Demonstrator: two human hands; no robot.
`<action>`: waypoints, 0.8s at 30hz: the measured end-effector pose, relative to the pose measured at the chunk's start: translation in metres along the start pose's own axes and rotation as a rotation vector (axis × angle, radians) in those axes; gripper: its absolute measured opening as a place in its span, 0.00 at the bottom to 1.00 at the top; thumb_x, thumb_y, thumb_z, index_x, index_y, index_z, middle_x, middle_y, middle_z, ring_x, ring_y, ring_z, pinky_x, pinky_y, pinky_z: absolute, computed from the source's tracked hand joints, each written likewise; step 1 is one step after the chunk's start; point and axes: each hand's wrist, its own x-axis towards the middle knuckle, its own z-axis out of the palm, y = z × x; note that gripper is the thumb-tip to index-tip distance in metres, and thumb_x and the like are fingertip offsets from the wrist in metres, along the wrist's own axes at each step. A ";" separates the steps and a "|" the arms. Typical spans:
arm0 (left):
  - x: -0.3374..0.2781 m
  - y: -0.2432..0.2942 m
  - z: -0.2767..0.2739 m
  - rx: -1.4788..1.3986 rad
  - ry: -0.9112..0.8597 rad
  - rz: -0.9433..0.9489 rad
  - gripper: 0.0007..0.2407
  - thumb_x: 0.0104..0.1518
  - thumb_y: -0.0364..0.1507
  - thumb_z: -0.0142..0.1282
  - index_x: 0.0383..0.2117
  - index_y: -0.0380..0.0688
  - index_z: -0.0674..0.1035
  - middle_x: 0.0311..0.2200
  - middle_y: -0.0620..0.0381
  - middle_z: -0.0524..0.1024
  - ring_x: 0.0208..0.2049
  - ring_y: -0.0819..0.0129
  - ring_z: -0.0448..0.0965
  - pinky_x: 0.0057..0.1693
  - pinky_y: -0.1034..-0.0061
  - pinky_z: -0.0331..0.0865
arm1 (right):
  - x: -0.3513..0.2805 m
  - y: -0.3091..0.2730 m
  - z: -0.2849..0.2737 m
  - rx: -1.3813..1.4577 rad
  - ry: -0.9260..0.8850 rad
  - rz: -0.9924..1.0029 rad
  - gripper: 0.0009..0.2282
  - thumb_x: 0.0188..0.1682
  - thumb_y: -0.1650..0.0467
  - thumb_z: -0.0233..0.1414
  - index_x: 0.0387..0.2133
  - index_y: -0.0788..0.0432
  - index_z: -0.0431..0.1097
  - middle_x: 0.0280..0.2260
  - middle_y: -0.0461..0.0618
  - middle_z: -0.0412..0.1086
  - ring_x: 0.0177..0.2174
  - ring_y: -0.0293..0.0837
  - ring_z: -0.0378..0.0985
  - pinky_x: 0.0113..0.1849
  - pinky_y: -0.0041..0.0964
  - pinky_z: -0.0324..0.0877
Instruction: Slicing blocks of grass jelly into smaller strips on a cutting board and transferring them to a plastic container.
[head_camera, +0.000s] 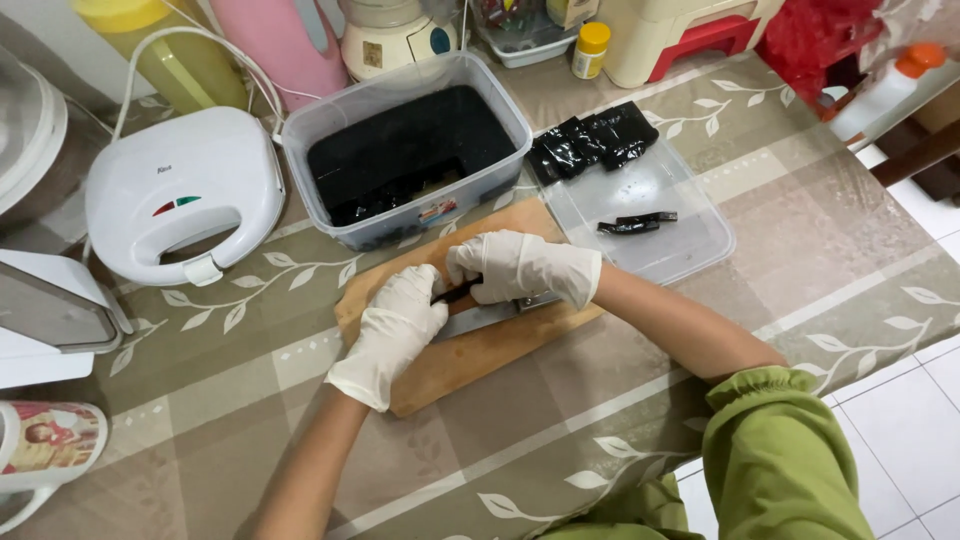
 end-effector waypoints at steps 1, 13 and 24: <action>-0.001 0.005 -0.006 0.001 0.000 0.001 0.09 0.55 0.34 0.58 0.39 0.53 0.74 0.38 0.53 0.77 0.48 0.55 0.79 0.53 0.62 0.75 | -0.003 0.000 -0.004 0.000 0.002 0.001 0.12 0.39 0.66 0.60 0.36 0.48 0.71 0.31 0.44 0.74 0.37 0.49 0.81 0.39 0.44 0.78; 0.032 0.113 -0.026 -0.113 0.126 0.288 0.05 0.54 0.32 0.55 0.33 0.51 0.74 0.35 0.52 0.78 0.45 0.52 0.79 0.51 0.60 0.74 | -0.104 0.061 -0.060 0.201 0.151 0.103 0.15 0.41 0.74 0.57 0.43 0.60 0.70 0.36 0.56 0.77 0.38 0.54 0.82 0.38 0.49 0.77; 0.162 0.201 0.093 -0.047 0.113 0.512 0.09 0.48 0.36 0.58 0.32 0.53 0.75 0.34 0.57 0.78 0.45 0.57 0.82 0.50 0.64 0.77 | -0.178 0.200 -0.040 0.584 0.363 0.343 0.19 0.42 0.81 0.59 0.47 0.61 0.70 0.38 0.39 0.68 0.39 0.35 0.71 0.40 0.35 0.74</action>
